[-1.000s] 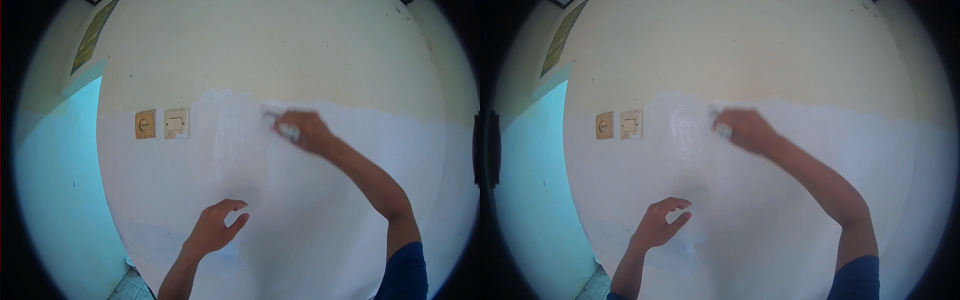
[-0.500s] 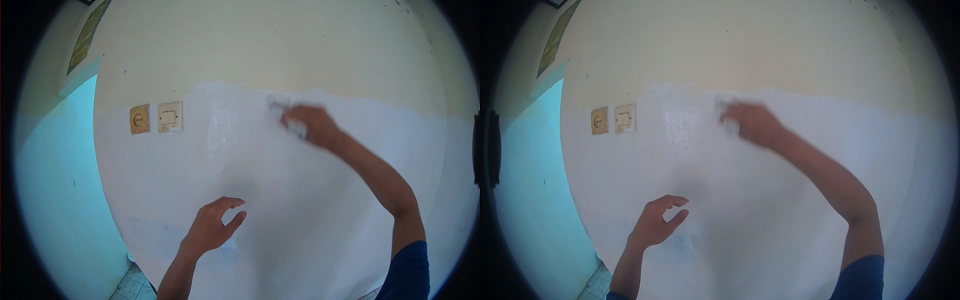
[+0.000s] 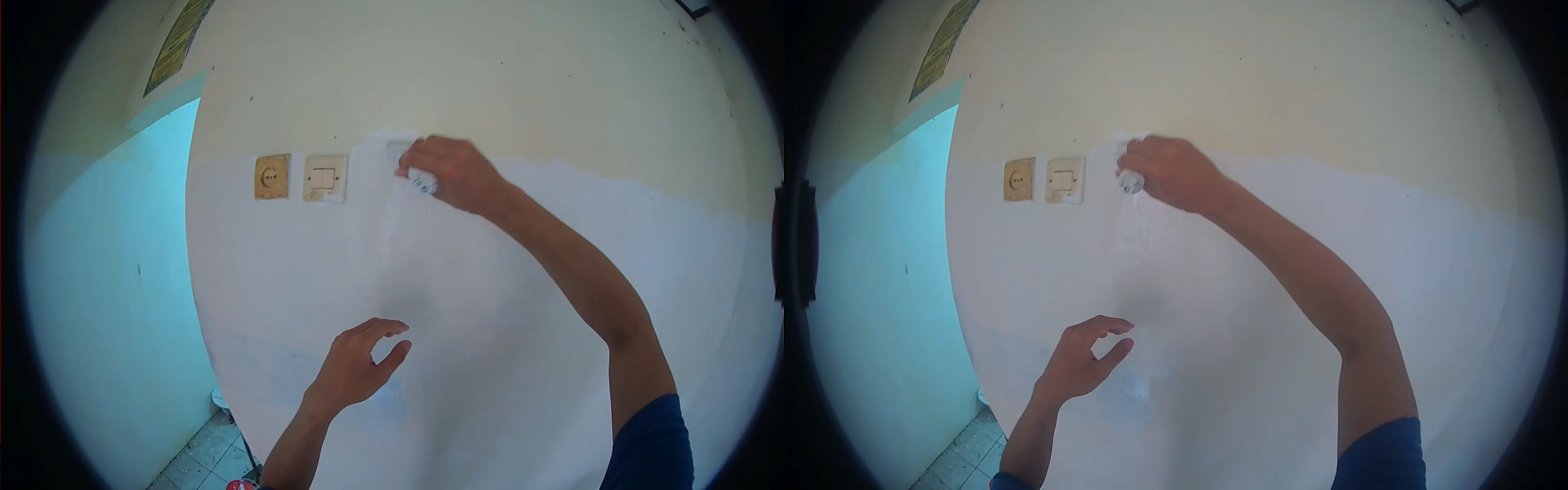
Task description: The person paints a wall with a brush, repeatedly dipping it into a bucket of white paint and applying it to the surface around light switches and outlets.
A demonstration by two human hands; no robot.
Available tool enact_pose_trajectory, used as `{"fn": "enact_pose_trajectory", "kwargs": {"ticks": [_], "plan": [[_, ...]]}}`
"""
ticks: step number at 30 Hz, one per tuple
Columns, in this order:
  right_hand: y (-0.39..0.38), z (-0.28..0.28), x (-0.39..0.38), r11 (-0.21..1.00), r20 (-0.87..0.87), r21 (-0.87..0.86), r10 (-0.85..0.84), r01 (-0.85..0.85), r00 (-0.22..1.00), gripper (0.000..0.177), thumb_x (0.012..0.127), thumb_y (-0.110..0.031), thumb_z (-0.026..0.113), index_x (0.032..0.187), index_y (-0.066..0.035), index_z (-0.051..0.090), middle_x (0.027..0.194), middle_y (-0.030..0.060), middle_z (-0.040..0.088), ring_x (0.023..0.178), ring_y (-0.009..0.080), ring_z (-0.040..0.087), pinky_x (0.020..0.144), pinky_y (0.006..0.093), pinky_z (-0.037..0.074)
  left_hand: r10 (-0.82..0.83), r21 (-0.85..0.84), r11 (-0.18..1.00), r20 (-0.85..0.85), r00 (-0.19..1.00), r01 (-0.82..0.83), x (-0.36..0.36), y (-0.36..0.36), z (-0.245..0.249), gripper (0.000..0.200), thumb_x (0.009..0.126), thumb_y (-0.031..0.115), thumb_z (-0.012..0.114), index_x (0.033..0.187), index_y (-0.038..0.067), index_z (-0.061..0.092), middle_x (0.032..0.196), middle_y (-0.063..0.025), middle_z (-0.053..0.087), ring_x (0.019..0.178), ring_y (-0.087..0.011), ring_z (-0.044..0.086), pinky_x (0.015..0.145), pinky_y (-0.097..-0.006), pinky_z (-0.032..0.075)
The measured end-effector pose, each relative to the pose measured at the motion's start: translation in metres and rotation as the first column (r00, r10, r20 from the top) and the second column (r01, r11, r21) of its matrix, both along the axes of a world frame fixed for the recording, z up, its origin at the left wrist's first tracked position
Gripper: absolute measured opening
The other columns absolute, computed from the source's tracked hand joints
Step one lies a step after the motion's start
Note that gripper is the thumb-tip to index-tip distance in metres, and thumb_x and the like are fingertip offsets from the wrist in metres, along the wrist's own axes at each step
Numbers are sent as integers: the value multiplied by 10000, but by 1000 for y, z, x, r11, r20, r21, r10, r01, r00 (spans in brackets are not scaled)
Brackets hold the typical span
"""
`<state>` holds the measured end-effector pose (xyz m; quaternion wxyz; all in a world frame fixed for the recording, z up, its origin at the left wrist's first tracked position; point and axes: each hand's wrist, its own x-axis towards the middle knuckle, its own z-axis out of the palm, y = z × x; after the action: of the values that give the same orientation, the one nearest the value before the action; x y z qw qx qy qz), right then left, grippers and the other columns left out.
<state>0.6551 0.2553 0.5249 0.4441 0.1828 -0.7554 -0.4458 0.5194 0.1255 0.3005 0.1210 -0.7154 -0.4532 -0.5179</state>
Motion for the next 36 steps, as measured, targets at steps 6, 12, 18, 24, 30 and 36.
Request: {"fn": "enact_pose_trajectory", "kwargs": {"ticks": [6,12,18,24,30,36], "plan": [[8,-193,0,949,388,189,-307,251,869,104,784,-139,585,872,-83,591,846,38,566,830,177,591,536,271,505,111,3,994,145,983,-113,-50,-35,-22,153,824,110,641,957,34,638,915,-89,671,859,-204,649,755,-308,501],[-45,-142,-9,963,173,49,-271,266,947,265,722,-91,619,986,-81,628,936,53,616,864,190,612,473,255,456,178,-48,984,193,965,-172,-72,-50,-25,153,835,92,626,975,31,630,911,-85,671,865,-184,649,781,-322,497],[3,-148,-54,977,102,41,-212,209,972,117,743,-124,556,849,-76,565,812,37,541,771,200,548,614,276,496,137,-68,990,231,963,-125,-67,-49,-31,147,845,94,615,976,30,631,912,-84,670,863,-183,649,790,-323,500],[-21,-288,7,933,523,-222,-132,284,842,175,738,-99,588,909,-64,573,857,27,538,829,170,536,479,247,465,152,-65,988,220,964,-141,-84,-44,-29,128,850,96,608,952,23,636,900,-76,668,845,-167,646,765,-307,507],[-19,-236,79,880,91,-472,-13,54,996,206,705,-38,631,909,-53,647,926,64,636,829,228,631,542,284,534,54,-44,998,196,979,-46,-62,-12,-25,124,840,80,617,949,25,637,896,-74,665,830,-155,644,751,-295,509],[21,-209,128,880,-127,-456,-209,130,970,216,649,-11,710,858,-21,657,897,91,641,847,258,634,624,306,545,-106,-266,950,225,968,166,-12,14,-100,146,839,86,624,973,29,638,916,-80,665,854,-168,644,772,-295,513]]}}
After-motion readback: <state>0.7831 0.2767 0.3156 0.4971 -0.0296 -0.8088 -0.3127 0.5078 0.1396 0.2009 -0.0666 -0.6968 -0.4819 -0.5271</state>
